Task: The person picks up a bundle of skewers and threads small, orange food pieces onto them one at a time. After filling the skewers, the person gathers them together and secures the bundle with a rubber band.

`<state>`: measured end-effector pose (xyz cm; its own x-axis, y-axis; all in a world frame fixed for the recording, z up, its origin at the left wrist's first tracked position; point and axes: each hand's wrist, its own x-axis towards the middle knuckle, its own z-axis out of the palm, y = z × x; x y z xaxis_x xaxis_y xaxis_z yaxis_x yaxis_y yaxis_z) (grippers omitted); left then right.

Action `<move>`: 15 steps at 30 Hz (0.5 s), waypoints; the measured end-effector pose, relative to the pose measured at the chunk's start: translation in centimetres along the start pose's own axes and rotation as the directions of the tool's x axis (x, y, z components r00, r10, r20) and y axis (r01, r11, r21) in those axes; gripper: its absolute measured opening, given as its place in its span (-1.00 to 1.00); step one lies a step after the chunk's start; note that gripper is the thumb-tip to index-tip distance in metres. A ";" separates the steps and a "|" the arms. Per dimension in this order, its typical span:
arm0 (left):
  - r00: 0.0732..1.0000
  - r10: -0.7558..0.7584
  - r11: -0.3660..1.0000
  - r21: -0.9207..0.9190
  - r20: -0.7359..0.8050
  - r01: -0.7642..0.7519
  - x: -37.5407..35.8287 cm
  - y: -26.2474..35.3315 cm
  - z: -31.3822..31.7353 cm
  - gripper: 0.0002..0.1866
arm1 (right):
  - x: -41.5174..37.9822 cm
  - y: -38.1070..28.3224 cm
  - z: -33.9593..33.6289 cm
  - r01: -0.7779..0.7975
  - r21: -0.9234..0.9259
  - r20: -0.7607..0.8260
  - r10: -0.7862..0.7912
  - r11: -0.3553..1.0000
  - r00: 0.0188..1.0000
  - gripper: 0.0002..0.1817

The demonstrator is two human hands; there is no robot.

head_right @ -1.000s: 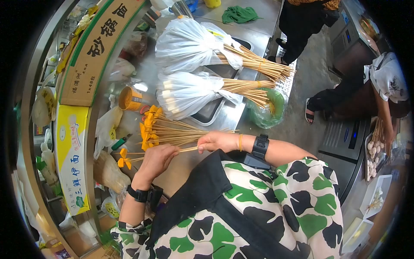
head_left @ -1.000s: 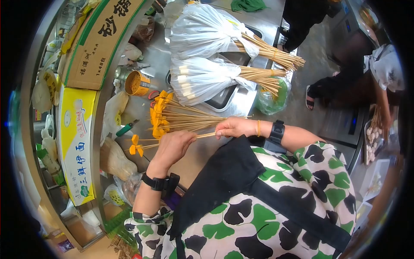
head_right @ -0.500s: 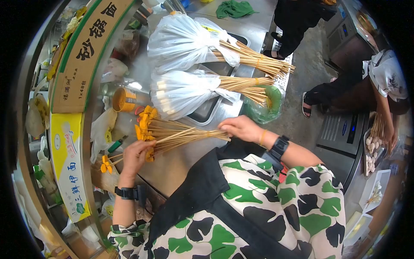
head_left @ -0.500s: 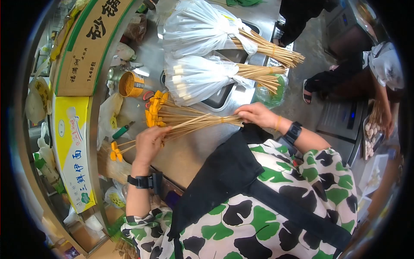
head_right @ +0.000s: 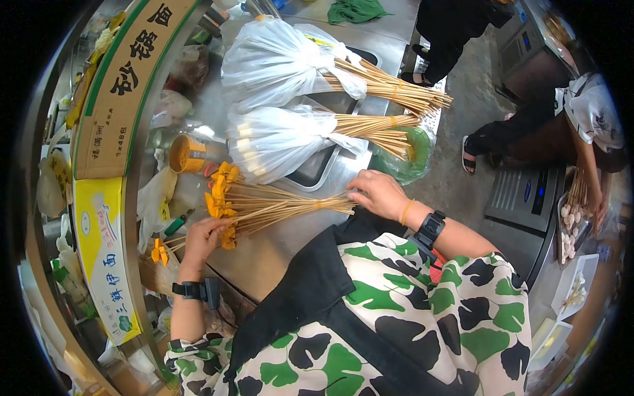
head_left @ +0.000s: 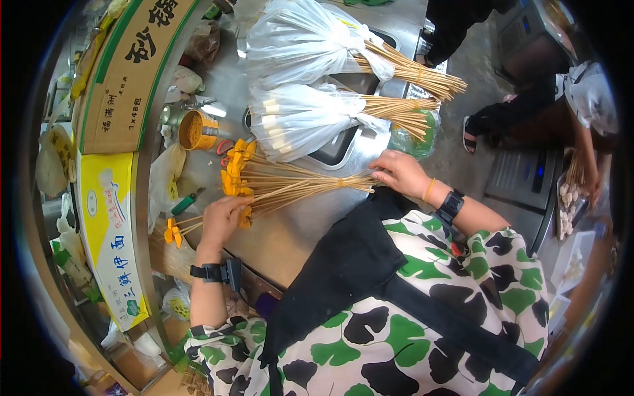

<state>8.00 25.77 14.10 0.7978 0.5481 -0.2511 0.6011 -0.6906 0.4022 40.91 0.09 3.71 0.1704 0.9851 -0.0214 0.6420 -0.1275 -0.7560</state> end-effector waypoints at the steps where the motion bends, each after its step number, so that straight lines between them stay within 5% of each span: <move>1: 1.000 -0.009 1.000 0.002 0.005 0.009 0.1 -0.2 0.0 -0.78 | -0.2 -0.1 0.0 0.022 -0.035 0.010 -0.021 0.999 1.000 -0.76; 6: 1.000 0.005 1.000 0.028 0.008 -0.005 1.3 -0.4 -0.1 -0.77 | -1.1 -0.1 0.8 0.092 -0.139 0.022 -0.090 0.986 0.996 -0.64; 9: 0.997 0.073 0.997 0.015 -0.020 -0.072 1.8 -0.9 0.0 -0.78 | -1.0 -0.2 1.1 0.037 -0.013 0.056 -0.036 0.999 0.998 -0.61; 15: 0.989 0.119 0.991 0.073 -0.085 -0.113 0.9 -2.4 0.2 -0.79 | -0.6 0.6 1.9 0.021 -0.041 0.078 -0.017 0.999 0.997 -0.57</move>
<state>7.24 27.84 12.76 0.8569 0.4998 -0.1260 0.5088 -0.7807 0.3630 39.80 -0.36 2.06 0.1005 0.9932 -0.0591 0.6756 -0.1117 -0.7287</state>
